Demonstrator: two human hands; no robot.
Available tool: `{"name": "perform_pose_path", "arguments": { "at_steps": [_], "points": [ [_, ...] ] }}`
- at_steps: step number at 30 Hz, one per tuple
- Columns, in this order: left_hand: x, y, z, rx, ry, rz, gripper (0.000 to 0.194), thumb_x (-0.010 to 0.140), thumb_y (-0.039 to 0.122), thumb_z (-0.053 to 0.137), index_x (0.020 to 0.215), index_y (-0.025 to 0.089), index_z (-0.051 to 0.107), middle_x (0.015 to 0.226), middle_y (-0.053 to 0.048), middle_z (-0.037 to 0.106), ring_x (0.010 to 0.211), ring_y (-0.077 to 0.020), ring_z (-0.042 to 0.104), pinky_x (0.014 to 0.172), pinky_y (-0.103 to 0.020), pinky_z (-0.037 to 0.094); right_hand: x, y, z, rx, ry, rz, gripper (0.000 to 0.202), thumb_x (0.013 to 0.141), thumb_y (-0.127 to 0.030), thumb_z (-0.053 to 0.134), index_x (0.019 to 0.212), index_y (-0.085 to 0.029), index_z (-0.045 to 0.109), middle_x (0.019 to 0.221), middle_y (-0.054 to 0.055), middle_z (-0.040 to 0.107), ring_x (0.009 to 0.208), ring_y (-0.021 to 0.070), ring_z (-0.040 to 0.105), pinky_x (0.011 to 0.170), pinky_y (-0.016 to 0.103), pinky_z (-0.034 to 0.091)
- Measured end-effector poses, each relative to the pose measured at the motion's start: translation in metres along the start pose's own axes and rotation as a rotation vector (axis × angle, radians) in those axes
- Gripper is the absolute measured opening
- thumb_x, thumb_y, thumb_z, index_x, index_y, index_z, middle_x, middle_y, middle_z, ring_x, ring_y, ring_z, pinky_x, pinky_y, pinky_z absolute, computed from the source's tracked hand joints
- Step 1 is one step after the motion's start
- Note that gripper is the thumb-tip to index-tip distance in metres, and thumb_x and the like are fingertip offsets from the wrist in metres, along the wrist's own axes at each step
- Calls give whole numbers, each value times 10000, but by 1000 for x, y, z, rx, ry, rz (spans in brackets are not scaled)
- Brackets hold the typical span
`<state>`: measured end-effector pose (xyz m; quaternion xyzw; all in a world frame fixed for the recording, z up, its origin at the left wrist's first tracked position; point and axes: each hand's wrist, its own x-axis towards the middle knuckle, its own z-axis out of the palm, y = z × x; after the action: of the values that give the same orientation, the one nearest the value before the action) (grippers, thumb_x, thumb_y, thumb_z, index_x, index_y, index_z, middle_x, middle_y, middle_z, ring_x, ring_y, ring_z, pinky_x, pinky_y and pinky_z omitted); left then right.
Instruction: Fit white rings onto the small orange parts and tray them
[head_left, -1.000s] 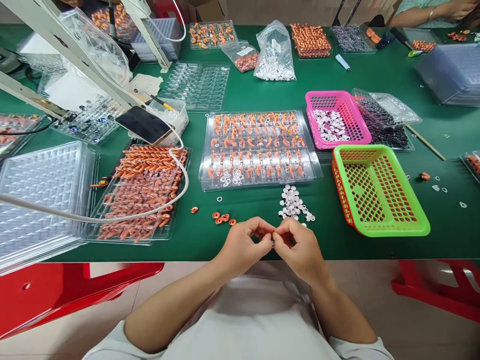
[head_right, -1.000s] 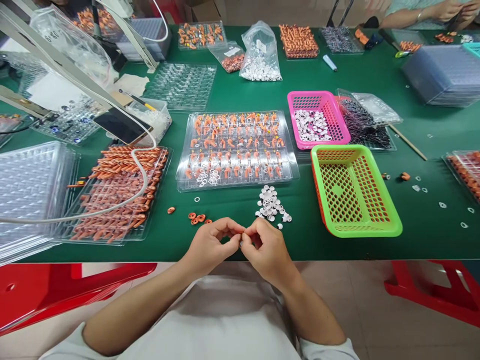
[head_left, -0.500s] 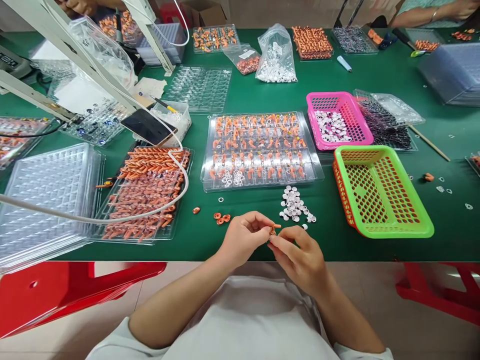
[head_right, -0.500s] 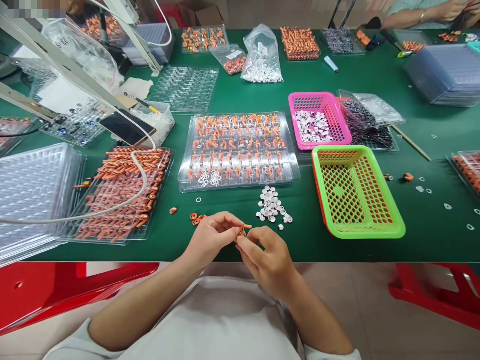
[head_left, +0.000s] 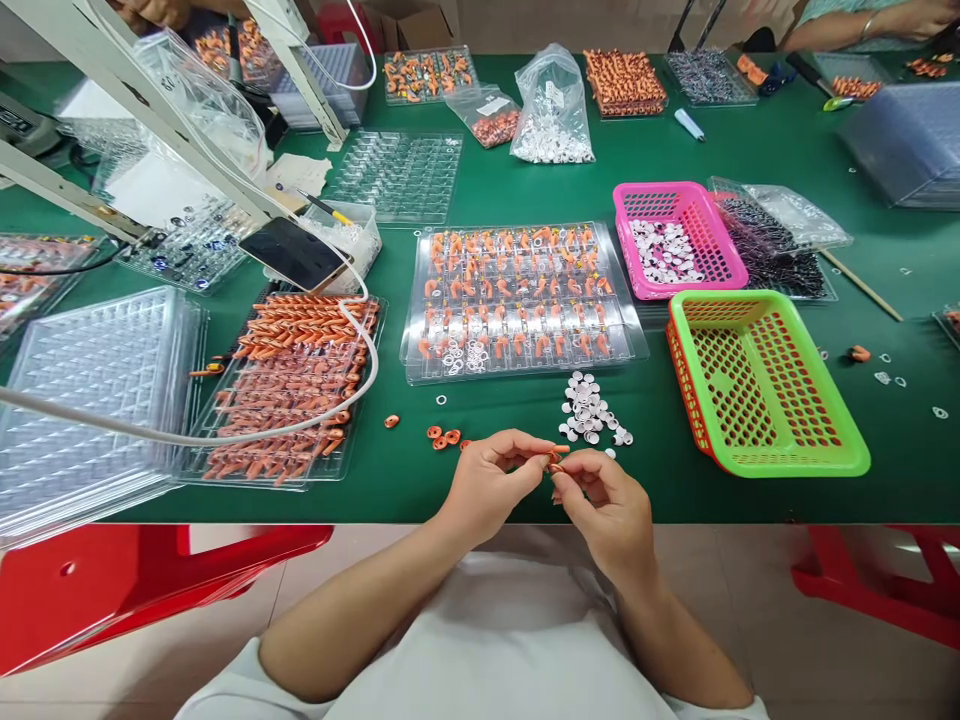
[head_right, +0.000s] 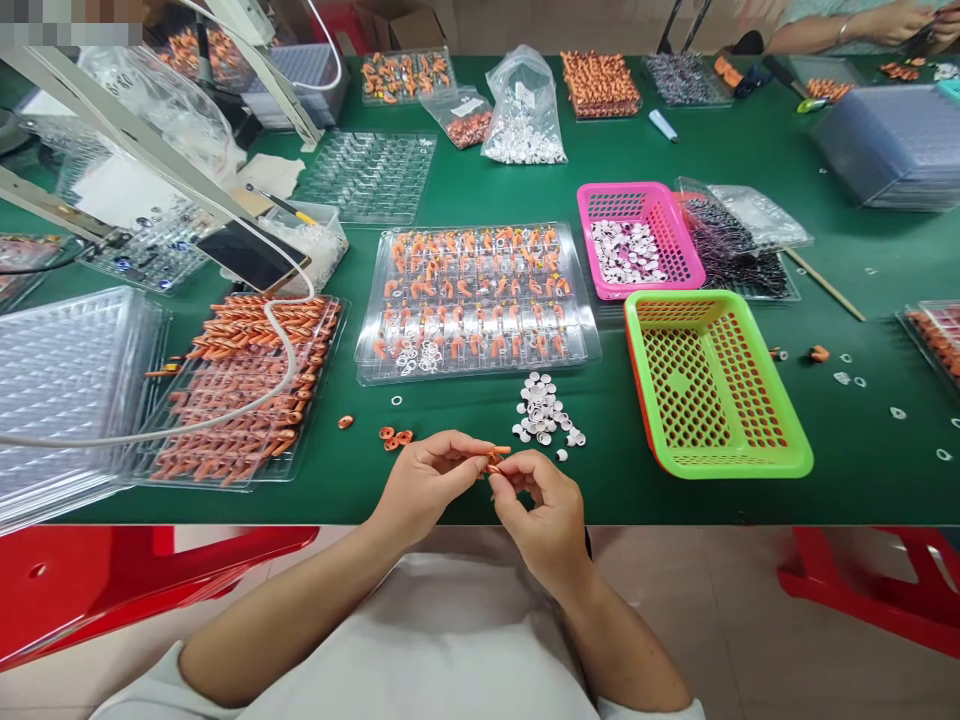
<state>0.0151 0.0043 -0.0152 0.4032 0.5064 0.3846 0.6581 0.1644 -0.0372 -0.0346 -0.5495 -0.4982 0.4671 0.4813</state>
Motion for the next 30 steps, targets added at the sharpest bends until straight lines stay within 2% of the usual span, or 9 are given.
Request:
{"name": "perform_pose_path", "arguments": {
  "at_steps": [4, 9, 16, 23, 26, 30],
  "points": [
    [0, -6, 1, -43, 4, 14, 83, 786, 178, 678, 830, 154, 743, 888, -66, 779, 832, -190, 727, 759, -277, 578, 1, 5, 3, 224, 19, 126, 36, 851, -240, 684, 885, -232, 674, 804, -18, 691, 633, 103, 664, 595, 213, 565],
    [-2, -10, 4, -50, 43, 42, 89, 795, 180, 684, 847, 153, 750, 900, -69, 781, 801, -175, 727, 758, -268, 583, 2, 15, 11, 420, 83, 145, 95, 829, -235, 719, 919, -236, 687, 852, -8, 704, 654, 112, 676, 625, 246, 590],
    [-6, -11, 8, 8, 66, 127, 150, 829, 194, 667, 933, 158, 768, 849, -54, 771, 716, -152, 706, 703, -261, 597, 0, 19, 15, 449, 138, 141, 126, 827, -235, 725, 951, -222, 705, 890, 13, 725, 695, 133, 697, 653, 273, 611],
    [-10, -17, 6, 151, 30, 345, 234, 889, 180, 618, 1078, 204, 755, 932, -60, 752, 817, -155, 694, 764, -261, 578, 1, 22, 14, 466, 154, 108, 116, 845, -225, 710, 961, -219, 707, 885, 15, 724, 698, 129, 693, 655, 272, 607],
    [-9, -16, 6, 149, 30, 410, 240, 874, 149, 638, 1066, 225, 761, 891, -46, 752, 780, -137, 687, 740, -240, 572, 1, 23, 13, 485, 134, 92, 112, 846, -219, 708, 958, -227, 706, 847, 2, 708, 684, 123, 687, 646, 264, 599],
    [-6, -15, 4, 88, 7, 432, 216, 837, 104, 674, 963, 240, 785, 836, -27, 751, 715, -120, 685, 673, -213, 576, 1, 24, 11, 489, 77, 114, 75, 859, -230, 692, 933, -226, 703, 797, -4, 687, 632, 116, 665, 605, 261, 584]
  ]
}}
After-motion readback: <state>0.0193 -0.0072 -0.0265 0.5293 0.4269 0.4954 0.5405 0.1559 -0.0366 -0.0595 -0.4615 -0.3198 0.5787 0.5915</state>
